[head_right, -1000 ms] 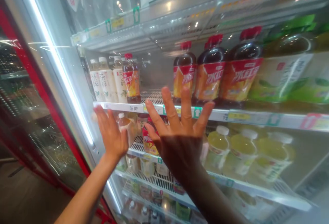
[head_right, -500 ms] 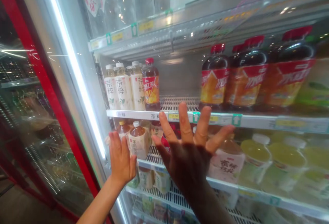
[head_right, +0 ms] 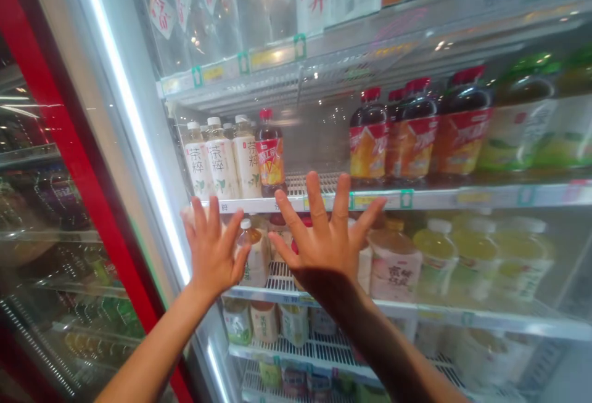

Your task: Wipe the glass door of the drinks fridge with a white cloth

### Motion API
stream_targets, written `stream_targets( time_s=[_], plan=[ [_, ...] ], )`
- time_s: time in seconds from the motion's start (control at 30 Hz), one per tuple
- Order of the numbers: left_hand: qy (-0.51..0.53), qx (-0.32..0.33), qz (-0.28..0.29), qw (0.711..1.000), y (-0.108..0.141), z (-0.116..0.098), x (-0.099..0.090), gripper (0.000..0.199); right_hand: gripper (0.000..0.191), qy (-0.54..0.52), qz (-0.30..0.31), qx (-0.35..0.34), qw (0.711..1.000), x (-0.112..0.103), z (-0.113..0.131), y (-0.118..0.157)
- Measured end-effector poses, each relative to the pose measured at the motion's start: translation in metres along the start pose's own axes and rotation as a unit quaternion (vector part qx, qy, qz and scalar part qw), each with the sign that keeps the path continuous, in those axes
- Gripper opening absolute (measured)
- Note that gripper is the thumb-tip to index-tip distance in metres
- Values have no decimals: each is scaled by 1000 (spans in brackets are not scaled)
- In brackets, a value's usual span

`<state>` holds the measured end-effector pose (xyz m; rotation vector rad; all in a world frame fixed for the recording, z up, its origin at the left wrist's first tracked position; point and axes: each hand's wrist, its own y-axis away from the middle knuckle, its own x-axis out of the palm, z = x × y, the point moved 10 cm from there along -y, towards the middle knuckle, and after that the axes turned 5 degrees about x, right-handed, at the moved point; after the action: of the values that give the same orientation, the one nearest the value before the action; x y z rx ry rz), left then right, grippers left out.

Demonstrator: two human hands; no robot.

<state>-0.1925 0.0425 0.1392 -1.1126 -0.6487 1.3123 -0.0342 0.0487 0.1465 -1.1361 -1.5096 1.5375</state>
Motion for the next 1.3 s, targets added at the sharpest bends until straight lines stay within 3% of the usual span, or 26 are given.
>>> stream_targets(
  time_s=[0.07,0.13,0.23,0.3,0.37,0.4,0.47,0.53,0.6,0.7,0.77,0.83,0.9,0.97,1.03,1.13,1.2,1.3],
  plan=[
    [3,-36,-39,999,-37,21,-6,78,85,2,11,-6,1000,2,1,1],
    [3,-65,-49,997,-54,25,-6,80,84,1,17,-21,1000,0,2,4],
    [2,-23,-10,1000,-28,-15,3,85,81,-11,30,-59,998,-5,-3,9],
    [13,73,21,997,-4,-52,11,87,79,-22,42,-107,993,-11,-10,10],
    [21,105,31,994,-6,-62,14,84,77,-23,53,-153,987,-18,-23,7],
    [22,99,28,994,-20,-57,15,82,77,-19,58,-171,983,-22,-32,3],
    [19,28,-6,999,-61,-36,10,83,79,-9,61,-193,979,-30,-53,-7],
    [11,-25,-33,999,-91,-30,8,82,79,-2,65,-216,974,-38,-72,-15],
    [5,-7,-23,1000,-94,-53,14,83,78,-1,70,-245,967,-45,-90,-18],
    [13,168,32,985,-70,-121,27,81,78,0,94,-281,955,-53,-118,-17],
    [20,236,53,970,-68,-143,31,78,78,-2,106,-299,948,-60,-138,-18],
    [19,181,36,983,-99,-134,29,76,80,-10,104,-315,943,-68,-156,-19],
    [10,54,-5,998,-134,-118,25,78,84,-23,104,-315,943,-75,-171,-20],
    [5,-33,-29,999,-146,-126,28,82,85,-34,104,-296,949,-79,-184,-20],
    [4,-28,-17,999,-134,-162,37,86,84,-37,94,-268,958,-83,-196,-18],
    [12,94,27,995,-112,-220,52,85,80,-27,68,-231,970,-90,-212,-13],
    [14,138,34,990,-122,-226,53,82,77,-25,61,-221,973,-93,-220,-11],
    [-8,62,-6,998,-166,-197,45,79,75,-38,51,-206,977,-100,-235,-13]
  ],
)
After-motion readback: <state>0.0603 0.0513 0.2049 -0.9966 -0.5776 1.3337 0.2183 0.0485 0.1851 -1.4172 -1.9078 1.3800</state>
